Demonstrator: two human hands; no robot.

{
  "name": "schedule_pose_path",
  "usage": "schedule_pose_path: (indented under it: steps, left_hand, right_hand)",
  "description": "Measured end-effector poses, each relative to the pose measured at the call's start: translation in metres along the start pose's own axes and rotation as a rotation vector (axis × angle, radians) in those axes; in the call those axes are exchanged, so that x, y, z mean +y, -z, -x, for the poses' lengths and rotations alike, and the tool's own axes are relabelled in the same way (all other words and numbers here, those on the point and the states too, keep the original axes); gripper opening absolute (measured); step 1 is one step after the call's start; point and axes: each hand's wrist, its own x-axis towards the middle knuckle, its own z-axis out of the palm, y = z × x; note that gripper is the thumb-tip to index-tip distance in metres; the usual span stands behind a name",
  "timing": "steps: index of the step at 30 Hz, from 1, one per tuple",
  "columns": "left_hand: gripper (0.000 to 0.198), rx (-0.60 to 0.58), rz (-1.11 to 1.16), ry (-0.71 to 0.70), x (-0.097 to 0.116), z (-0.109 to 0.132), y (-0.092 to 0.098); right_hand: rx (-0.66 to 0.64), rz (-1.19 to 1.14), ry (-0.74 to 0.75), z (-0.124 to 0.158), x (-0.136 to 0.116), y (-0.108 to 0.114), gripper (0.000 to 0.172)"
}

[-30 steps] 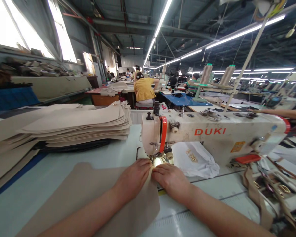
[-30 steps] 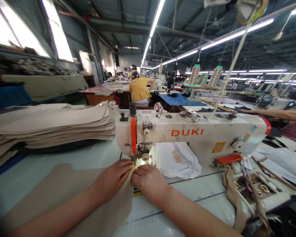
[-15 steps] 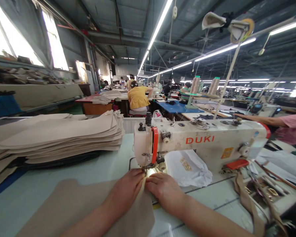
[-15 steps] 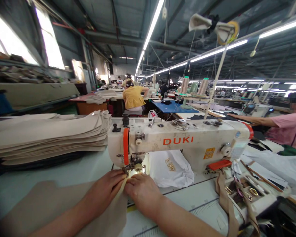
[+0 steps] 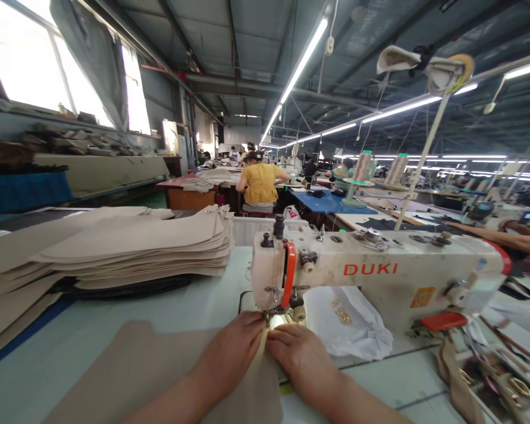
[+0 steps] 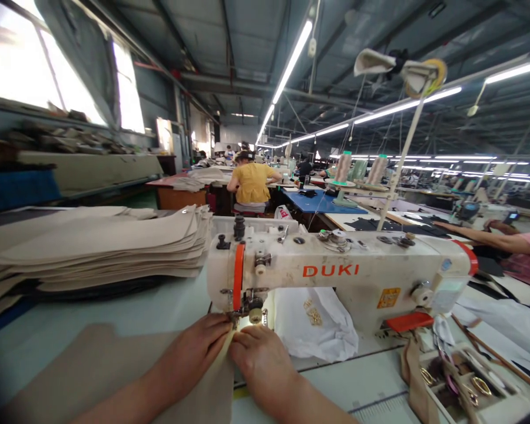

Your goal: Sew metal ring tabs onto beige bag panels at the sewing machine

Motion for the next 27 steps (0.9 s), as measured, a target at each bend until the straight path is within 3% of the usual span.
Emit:
schedule_pose_path:
  steps: [12, 17, 21, 27]
  left_hand:
    - [0.022, 0.030, -0.019, 0.003, -0.004, -0.002, -0.002]
    - [0.024, 0.022, -0.046, 0.026, 0.003, 0.027, 0.013]
    - [0.024, -0.025, -0.051, 0.041, 0.018, 0.056, 0.026]
    - [0.024, -0.079, -0.095, 0.066, 0.025, 0.060, 0.028]
  right_hand:
    - [-0.015, -0.069, -0.030, 0.003, 0.002, -0.001, 0.011]
    - [0.030, -0.172, 0.081, 0.007, 0.000, 0.001, 0.015]
    - [0.013, -0.175, 0.048, 0.006, -0.012, 0.009, 0.021]
    - [-0.031, -0.114, 0.063, 0.000, -0.025, 0.013, 0.021]
